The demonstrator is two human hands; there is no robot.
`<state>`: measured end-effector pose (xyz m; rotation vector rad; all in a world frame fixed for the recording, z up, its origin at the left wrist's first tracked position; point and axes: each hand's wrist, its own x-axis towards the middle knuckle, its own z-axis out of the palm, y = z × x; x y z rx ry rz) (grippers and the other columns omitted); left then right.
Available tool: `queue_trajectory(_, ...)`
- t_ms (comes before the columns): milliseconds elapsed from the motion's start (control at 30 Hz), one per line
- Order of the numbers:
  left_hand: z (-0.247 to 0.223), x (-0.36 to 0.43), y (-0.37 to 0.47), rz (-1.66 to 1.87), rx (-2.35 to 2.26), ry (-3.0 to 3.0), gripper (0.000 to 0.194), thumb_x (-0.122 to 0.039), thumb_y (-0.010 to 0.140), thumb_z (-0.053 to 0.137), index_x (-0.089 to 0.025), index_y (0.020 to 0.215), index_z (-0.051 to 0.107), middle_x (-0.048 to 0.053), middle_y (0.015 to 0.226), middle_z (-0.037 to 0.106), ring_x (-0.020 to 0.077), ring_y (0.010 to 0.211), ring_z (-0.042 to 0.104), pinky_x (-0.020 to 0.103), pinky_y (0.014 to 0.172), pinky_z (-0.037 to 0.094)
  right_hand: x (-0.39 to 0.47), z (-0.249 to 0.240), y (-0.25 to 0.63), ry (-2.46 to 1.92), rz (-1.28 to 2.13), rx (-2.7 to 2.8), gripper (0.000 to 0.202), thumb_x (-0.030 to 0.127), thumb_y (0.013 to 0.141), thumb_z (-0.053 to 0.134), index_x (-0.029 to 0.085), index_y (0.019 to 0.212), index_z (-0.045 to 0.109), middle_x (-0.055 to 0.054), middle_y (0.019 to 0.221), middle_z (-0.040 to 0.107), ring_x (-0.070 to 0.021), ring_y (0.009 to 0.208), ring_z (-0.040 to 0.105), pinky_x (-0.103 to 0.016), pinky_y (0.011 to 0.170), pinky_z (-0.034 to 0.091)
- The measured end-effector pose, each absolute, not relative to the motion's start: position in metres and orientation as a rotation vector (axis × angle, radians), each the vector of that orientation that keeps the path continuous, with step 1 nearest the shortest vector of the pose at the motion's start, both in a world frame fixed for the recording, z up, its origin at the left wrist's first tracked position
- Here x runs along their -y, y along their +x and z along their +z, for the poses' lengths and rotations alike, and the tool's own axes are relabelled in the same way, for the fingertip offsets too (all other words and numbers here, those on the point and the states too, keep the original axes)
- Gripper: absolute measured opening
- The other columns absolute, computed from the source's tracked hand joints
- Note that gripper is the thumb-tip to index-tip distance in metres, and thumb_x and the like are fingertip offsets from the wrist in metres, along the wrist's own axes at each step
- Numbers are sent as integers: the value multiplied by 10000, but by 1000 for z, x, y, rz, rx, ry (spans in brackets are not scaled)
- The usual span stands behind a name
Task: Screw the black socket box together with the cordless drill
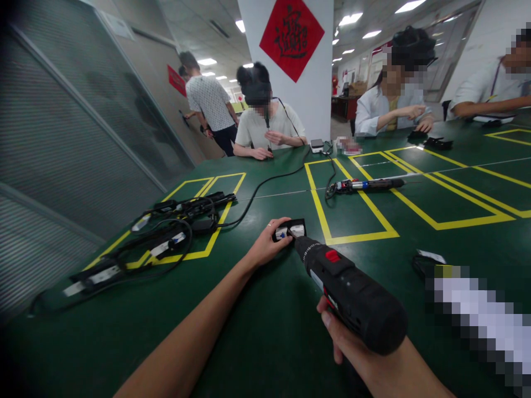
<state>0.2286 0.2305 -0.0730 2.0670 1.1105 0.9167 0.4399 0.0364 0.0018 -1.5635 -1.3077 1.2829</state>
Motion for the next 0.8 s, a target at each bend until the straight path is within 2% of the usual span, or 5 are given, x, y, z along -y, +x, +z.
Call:
queue_trajectory(300, -72, -230, 230, 919, -1124, 2063, 486, -273, 788, 592, -220, 1261, 494, 82, 1186, 504, 198, 1080, 527, 350, 1003, 400, -38, 0, 442, -1538, 1317, 1337, 273, 513, 812, 525, 274, 923, 595, 48, 574, 551, -193, 587, 574, -320, 646, 488)
queue_trajectory(367, -71, -229, 230, 918, -1126, 2067, 484, -269, 786, 593, -220, 1257, 497, 82, 1181, 506, 198, 1079, 528, 350, 1005, 399, -38, 0, 443, -1553, 1308, 1348, 287, 544, 810, 506, 277, 856, 602, 42, 564, 552, -198, 585, 572, -336, 665, 482)
queue_trajectory(533, -70, -229, 230, 903, -1134, 2071, 490, -271, 789, 588, -226, 1266, 484, 78, 1181, 503, 192, 1065, 532, 345, 998, 405, -35, 1, 442, -1707, 1289, 1355, 460, 622, 774, 485, 266, 485, 520, -19, 635, 637, -221, 635, 598, -352, 634, 466)
queue_trajectory(633, -70, -229, 230, 901, -1137, 2073, 486, -273, 792, 585, -226, 1265, 484, 77, 1179, 505, 191, 1062, 532, 345, 1002, 401, -35, 2, 441, -1767, 1259, 1349, 472, 651, 753, 474, 268, 480, 522, -42, 698, 687, -255, 720, 622, -363, 638, 463)
queue_trajectory(800, -71, -229, 230, 908, -1144, 2058, 487, -280, 789, 588, -232, 1263, 490, 75, 1185, 507, 193, 1068, 534, 343, 999, 403, -36, 3, 442, -1777, 1229, 1412, 485, 641, 767, 454, 265, 471, 528, -18, 582, 618, -229, 598, 600, -348, 574, 462)
